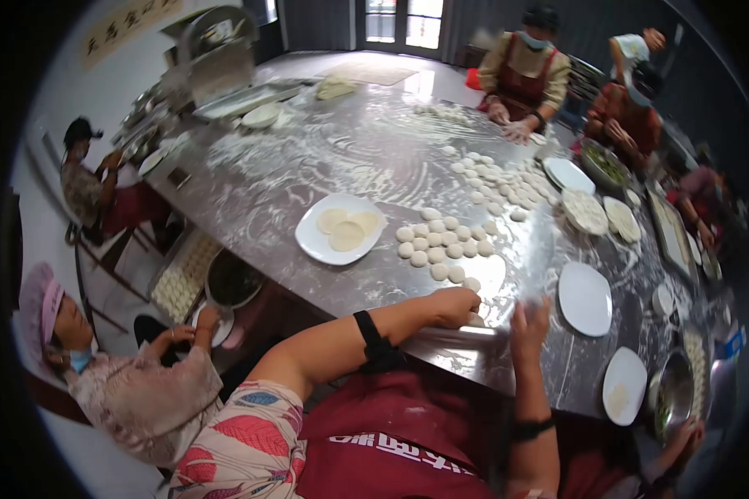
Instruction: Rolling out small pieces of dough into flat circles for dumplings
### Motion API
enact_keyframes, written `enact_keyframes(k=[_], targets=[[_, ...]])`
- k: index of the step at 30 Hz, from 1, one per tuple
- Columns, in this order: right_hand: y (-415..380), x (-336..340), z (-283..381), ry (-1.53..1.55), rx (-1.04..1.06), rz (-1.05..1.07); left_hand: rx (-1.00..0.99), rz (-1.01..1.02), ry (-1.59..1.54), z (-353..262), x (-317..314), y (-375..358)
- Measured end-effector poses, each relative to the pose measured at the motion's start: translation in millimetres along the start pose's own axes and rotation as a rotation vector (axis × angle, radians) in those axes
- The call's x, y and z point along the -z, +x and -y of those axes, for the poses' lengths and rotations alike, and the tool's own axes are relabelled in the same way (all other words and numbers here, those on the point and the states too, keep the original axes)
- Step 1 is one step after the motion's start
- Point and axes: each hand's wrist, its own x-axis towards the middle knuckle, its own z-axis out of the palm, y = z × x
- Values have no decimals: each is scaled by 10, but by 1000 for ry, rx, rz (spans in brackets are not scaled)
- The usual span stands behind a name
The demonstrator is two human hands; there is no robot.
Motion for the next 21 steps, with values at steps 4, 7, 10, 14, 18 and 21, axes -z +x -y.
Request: enact_keyframes(k=[4, 7, 10, 14, 18, 21], targets=[[21, 38, 83, 6, 11, 8, -16, 43, 70, -76, 50, -5], [-399, 289, 295, 56, -84, 23, -43, 57, 48, 146, -60, 52], [-417, 307, 239, 79, -73, 43, -62, 76, -85, 165, 16, -28], [117, -99, -70, 8, 57, -20, -8, 41, -44, 19, 42, 12], [85, -68, -11, -75, 63, -48, -21, 63, -22, -16, 82, 40], [-393, 255, 137, 26, -76, -4, -94, 69, -44, 98, 81, 11]])
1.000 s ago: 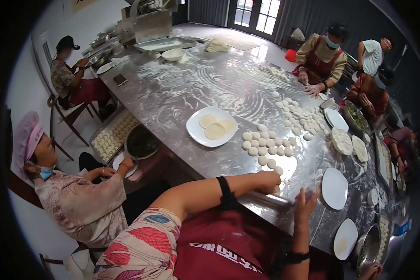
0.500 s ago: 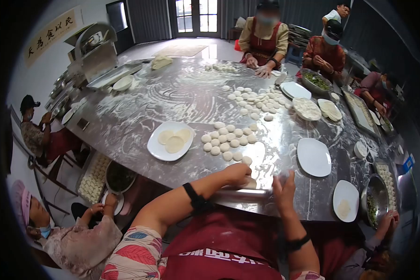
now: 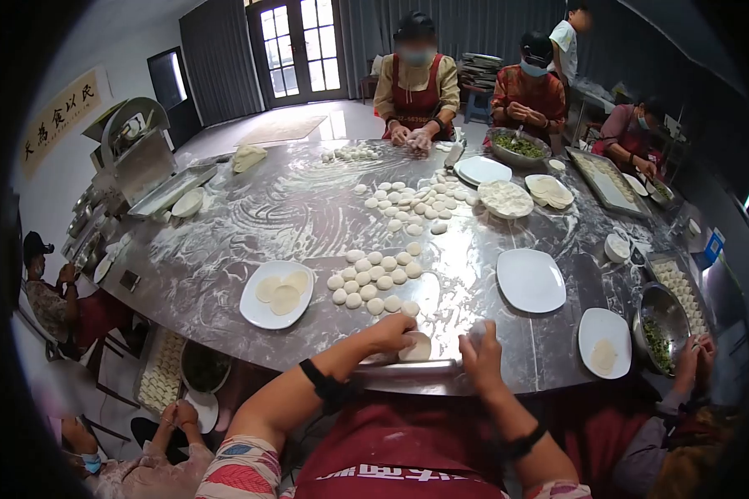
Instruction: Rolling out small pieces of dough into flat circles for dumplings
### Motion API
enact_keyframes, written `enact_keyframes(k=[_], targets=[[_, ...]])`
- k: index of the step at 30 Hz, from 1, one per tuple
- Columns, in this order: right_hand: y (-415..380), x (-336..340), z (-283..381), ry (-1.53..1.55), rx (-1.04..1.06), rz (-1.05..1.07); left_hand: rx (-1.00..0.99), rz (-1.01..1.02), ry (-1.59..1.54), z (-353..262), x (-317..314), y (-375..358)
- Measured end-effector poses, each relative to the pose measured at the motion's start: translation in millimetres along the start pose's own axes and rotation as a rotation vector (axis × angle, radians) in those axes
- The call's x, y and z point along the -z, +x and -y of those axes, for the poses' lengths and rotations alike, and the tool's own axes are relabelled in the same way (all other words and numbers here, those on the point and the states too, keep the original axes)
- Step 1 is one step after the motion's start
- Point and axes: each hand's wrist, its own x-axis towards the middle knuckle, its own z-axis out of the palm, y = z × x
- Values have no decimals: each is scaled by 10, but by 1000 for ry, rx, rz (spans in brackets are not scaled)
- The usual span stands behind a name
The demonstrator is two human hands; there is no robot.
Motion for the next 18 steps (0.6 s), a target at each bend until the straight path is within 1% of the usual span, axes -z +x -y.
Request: enact_keyframes(k=[2, 3, 4, 5, 6, 7, 8, 9, 10, 11, 12, 13, 14, 15, 16, 18], targets=[[-18, 27, -11, 31, 12, -11, 25, 8, -114, 3, 16, -73], [-122, 25, -23, 52, -1, -15, -45, 45, -119, 45, 3, -59], [10, -15, -13, 4, 30, -14, -27, 60, -143, 53, -32, -37], [183, -103, 6, 18, 79, -23, -5, 20, -102, -31, -28, -24], [365, -246, -127, -64, 202, -83, 15, -17, -62, -110, -15, -1], [472, -297, 27, -6, 105, -48, 31, -40, -24, -90, -32, 69], [563, -373, -7, -58, 108, -66, 44, -67, 9, -60, -76, 140], [567, -375, 28, -34, 36, -40, 71, -23, -32, -89, -63, 142], [456, -311, 31, -51, 54, -55, 95, 13, -72, -122, -18, 113], [340, -223, 40, -70, 80, -64, 51, 18, -39, -104, -5, 77], [234, -138, 51, -87, 113, -72, 48, 2, -96, -72, -32, 41], [51, -53, 45, 26, -6, -49, 48, -21, -148, -31, -36, 15], [-109, 32, 102, 39, -70, -33, 49, -48, -196, -6, -19, -8], [-167, 57, 132, 50, -49, -29, 169, 45, -298, -102, 68, -75], [-216, 71, 136, 60, -35, -29, 134, 52, -276, -90, 73, -85], [19, -44, 71, 14, -24, -44, 55, 83, -215, -82, 70, -83]])
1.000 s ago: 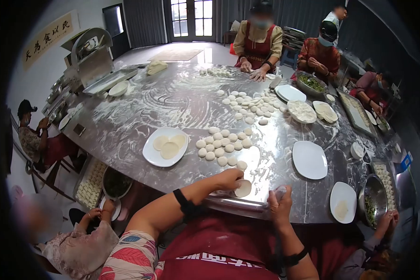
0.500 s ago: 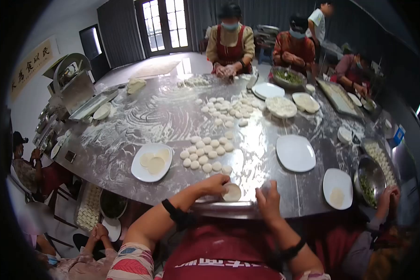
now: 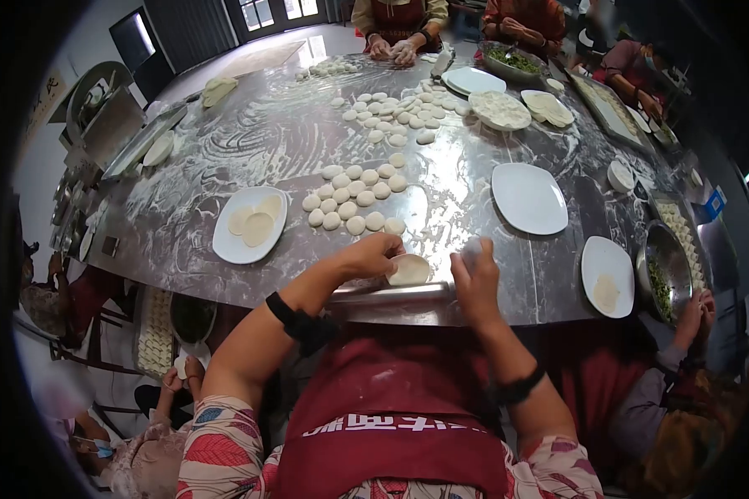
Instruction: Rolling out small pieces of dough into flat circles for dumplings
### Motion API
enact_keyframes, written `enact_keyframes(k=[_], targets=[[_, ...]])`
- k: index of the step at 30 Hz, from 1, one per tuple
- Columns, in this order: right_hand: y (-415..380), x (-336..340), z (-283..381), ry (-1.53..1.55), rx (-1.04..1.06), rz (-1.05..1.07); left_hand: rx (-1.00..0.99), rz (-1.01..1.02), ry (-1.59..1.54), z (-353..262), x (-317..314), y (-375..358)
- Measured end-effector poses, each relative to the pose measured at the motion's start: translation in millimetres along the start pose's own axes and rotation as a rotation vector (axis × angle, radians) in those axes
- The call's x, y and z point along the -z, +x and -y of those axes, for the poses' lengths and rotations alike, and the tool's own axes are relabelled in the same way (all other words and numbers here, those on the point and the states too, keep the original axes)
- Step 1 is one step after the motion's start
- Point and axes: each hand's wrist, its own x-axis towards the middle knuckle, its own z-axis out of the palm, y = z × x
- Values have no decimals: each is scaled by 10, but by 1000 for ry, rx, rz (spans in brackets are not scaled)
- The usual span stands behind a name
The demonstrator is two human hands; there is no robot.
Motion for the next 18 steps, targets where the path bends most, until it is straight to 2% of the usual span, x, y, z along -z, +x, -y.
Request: enact_keyframes(k=[1, 2, 4, 6, 8, 10, 13, 15, 16, 18], targets=[[170, -113, -16, -4, 10, -21, -16, -57, 47, -14, -25, 34], [354, -224, -55, -83, 178, -48, -1, -110, 107, -14, -59, 85], [554, -373, 48, -52, 78, -3, 27, -223, 223, -17, -110, 192], [522, -345, 34, -87, 96, -20, 13, -160, 197, -43, -71, 216], [299, -181, -30, -97, 218, -79, -4, -36, 182, -62, -45, 173], [-56, 37, -25, -15, -9, 7, 4, -60, 147, 59, -69, 191], [-148, 83, 61, 4, -33, 11, -17, -28, 78, 57, -14, 35], [148, -93, -2, -38, -7, -1, -34, -88, 109, 75, -56, 42], [332, -231, -80, -117, 171, -62, -49, -125, 128, 54, -55, 65], [539, -391, 25, -50, 80, -22, 15, -142, 194, -57, -55, 102]])
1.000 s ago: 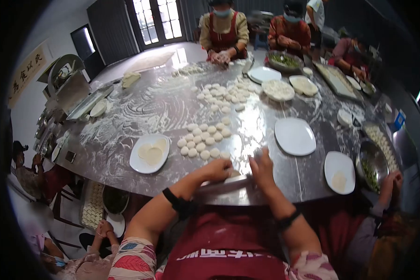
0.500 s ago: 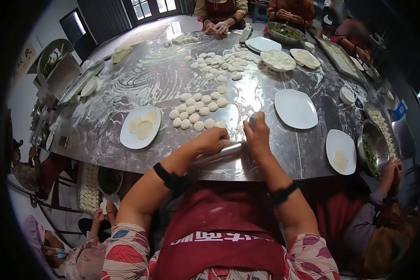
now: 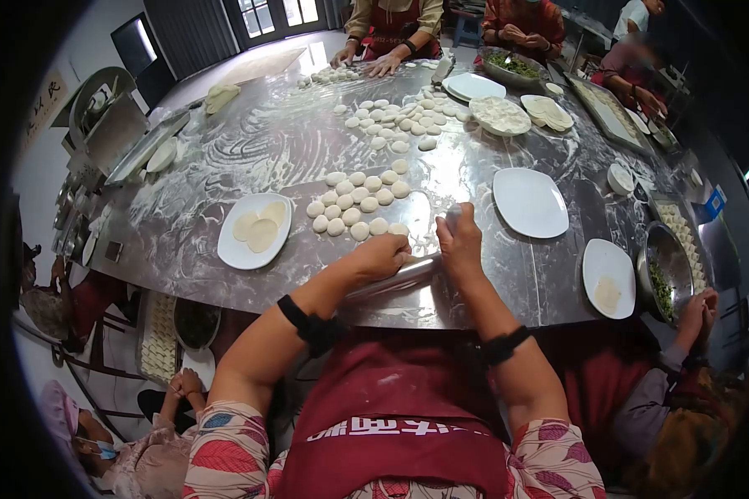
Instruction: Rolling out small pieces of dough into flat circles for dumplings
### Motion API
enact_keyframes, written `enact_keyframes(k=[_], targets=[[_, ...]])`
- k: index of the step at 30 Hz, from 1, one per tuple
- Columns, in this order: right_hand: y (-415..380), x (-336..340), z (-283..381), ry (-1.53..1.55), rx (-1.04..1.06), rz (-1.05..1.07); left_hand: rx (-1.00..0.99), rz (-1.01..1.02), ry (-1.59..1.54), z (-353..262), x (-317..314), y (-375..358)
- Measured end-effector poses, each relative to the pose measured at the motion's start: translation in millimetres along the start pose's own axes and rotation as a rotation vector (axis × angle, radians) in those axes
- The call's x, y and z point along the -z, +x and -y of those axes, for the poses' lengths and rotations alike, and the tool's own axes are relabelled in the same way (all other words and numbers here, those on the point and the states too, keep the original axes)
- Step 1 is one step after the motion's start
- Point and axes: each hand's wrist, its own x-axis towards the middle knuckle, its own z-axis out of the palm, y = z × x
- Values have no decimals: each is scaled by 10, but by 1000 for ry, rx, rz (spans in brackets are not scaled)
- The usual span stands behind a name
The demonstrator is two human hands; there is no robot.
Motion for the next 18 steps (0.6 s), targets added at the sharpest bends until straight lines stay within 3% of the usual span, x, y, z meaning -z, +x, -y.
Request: enact_keyframes(k=[4, 6, 8, 11, 12, 13, 15, 18], targets=[[-203, 177, -87, -88, 95, -33, 26, 28, -35, 36, -21, 18], [-541, 407, -5, 45, -146, 28, -10, 6, 20, 95, -45, -7], [-731, 478, -21, 62, -78, 7, -1, 20, -75, 153, -9, -7], [-416, 311, 14, 39, -97, 17, -17, 51, -93, 118, -27, -43], [-245, 192, -78, -64, 107, -47, -2, 22, -42, 66, -18, -23], [-109, 116, -21, 12, 1, 3, 11, -7, 7, 7, -22, -1], [-14, 32, 2, 9, -17, 9, 20, -56, 38, -62, -29, 48], [-206, 194, -8, -76, 59, -13, 16, 74, -11, -35, -13, 40]])
